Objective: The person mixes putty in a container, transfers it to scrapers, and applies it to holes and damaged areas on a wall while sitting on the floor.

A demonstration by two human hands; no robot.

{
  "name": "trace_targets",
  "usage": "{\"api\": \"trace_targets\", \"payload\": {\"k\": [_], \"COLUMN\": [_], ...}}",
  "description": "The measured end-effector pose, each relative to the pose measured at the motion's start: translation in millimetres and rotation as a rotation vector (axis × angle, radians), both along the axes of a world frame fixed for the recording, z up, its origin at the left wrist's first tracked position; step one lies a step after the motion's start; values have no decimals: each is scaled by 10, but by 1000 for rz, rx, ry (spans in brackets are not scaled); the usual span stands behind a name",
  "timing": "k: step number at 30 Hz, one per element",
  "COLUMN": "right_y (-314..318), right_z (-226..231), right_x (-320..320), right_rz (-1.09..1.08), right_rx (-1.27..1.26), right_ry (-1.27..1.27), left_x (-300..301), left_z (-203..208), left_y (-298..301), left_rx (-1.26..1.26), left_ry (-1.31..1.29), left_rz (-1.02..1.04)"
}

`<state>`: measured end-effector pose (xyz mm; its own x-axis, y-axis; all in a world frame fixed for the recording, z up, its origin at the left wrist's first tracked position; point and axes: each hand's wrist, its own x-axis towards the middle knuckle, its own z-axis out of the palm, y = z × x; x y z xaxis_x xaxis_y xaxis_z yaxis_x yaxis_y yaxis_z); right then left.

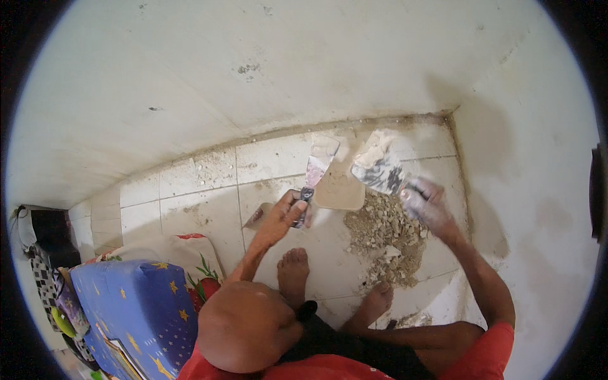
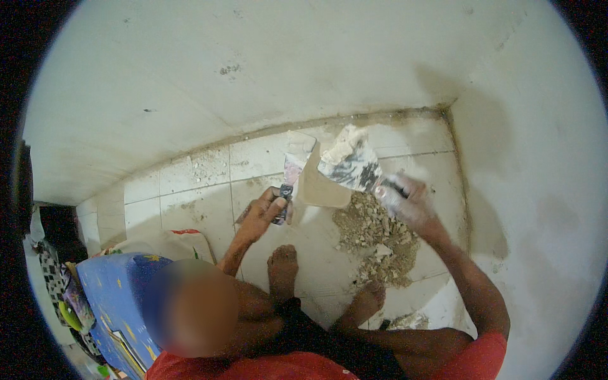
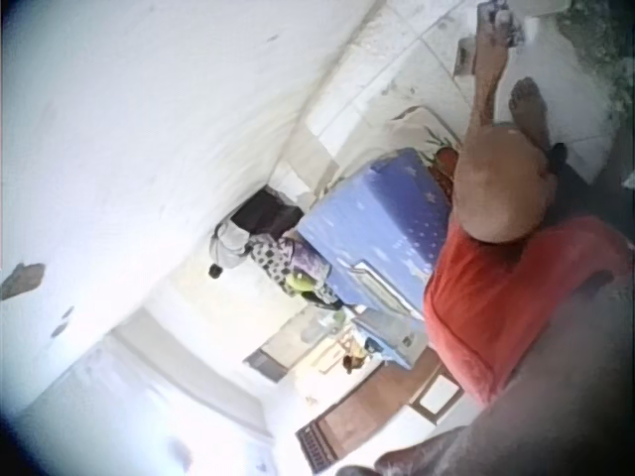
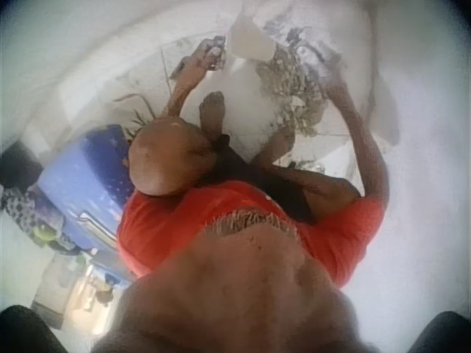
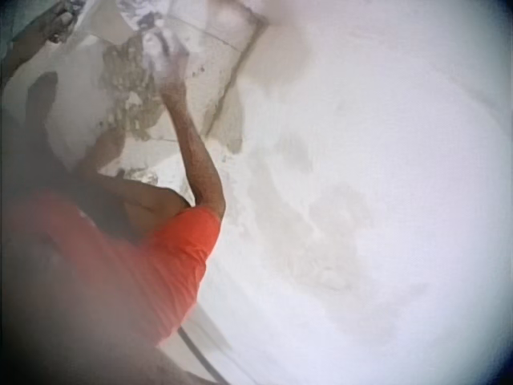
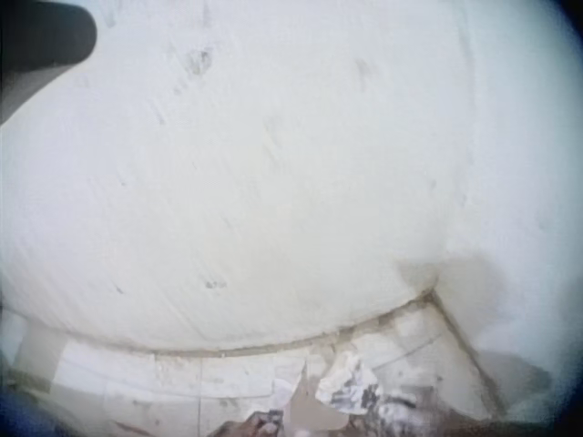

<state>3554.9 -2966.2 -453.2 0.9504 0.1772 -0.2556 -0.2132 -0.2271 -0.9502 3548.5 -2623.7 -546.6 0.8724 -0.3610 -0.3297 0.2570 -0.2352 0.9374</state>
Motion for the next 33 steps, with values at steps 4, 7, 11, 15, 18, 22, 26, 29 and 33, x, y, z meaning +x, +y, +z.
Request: {"api": "trace_targets", "payload": {"k": [4,7,11,15,18,22,26,29,33], "right_y": [371,650,920,1167,1194,1270,1320,1313,1296], "right_z": [59,98,13,128,96,209,206,171,153], "right_x": [-168,-197,-218,-303,-289,-256,-258,-243,-231], "right_rz": [14,-9,-142,-273,-291,-297,-292,-298,-271], "right_rx": [66,157,21,110,229,261,376,420,432], "right_ry": [108,99,-42,33,-37,-23,-11,-40,-42], "left_x": [85,117,147,196,186,219,214,227,204], "left_z": [203,252,230,200,235,139,106,268,289], "left_y": [-296,-512,-662,-584,-509,-305,-168,-146,-103], "left_rx": [-94,-226,-265,-95,14,102,221,176,182], "left_ry": [-63,-130,-174,-292,-426,-493,-672,-673,-667], "left_rz": [42,130,124,153,198,147,127,140,151]}}
